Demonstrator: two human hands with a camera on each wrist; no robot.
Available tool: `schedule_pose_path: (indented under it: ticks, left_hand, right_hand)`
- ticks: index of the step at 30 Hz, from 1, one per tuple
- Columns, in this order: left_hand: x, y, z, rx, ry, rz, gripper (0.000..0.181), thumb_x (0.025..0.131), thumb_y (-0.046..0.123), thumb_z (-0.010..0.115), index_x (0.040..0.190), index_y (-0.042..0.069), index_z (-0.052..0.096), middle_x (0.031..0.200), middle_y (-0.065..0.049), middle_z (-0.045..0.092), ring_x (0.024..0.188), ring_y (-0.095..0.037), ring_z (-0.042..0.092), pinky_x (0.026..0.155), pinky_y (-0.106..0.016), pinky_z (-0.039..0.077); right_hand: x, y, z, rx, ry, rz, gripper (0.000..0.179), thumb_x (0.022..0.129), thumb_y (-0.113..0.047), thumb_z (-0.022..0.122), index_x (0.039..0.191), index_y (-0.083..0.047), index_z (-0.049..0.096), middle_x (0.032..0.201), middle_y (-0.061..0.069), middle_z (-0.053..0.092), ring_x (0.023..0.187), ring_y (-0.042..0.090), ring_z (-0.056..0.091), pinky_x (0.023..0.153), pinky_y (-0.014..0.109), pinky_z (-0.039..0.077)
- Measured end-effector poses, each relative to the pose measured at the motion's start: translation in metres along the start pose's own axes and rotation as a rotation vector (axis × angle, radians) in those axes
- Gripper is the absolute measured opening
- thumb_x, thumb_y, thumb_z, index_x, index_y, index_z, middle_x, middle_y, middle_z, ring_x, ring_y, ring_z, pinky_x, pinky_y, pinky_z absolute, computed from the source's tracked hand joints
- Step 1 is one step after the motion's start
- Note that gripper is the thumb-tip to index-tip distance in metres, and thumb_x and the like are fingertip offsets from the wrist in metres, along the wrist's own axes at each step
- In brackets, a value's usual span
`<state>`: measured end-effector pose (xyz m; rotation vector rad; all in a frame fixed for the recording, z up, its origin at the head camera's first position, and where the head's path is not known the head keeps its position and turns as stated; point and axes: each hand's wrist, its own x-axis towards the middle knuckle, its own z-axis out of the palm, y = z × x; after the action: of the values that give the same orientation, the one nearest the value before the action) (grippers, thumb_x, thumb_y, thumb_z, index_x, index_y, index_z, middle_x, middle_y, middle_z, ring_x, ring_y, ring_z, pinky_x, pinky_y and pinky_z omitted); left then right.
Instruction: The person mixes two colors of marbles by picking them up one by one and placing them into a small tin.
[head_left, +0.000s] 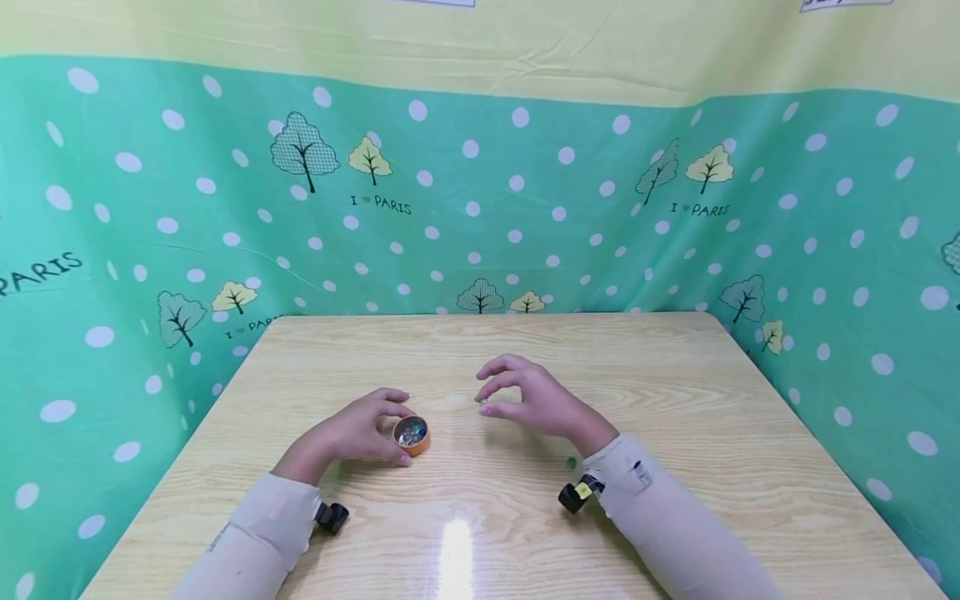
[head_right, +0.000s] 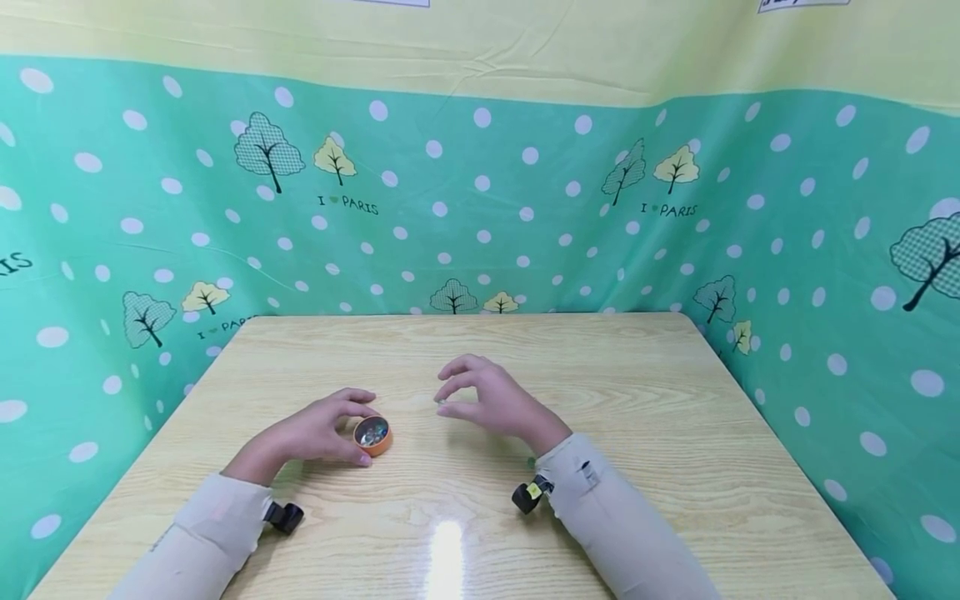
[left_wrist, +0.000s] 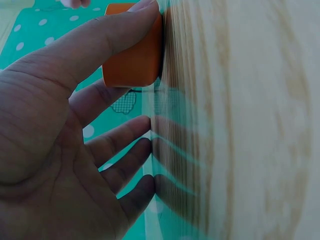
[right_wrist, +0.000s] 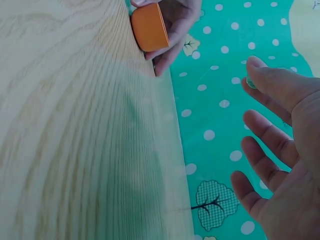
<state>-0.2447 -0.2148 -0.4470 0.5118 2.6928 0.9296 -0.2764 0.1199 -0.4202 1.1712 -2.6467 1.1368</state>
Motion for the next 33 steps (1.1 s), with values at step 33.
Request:
schedule_pose_path:
  ticks: [33]
  left_hand:
    - [0.0,0.003,-0.001,0.007,-0.011,-0.005,0.059,0.068,0.043,0.097,0.121,0.027,0.075,0.161,-0.01,0.041,0.149,-0.045,0.034,0.116,-0.068,0.029]
  right_hand:
    - [0.035,-0.022,0.035,-0.043,-0.068,-0.063,0.014,0.093,-0.035,0.079,0.104,-0.025,0.081,0.13,-0.003,0.063,0.126,0.016,0.055,0.109,0.044,0.044]
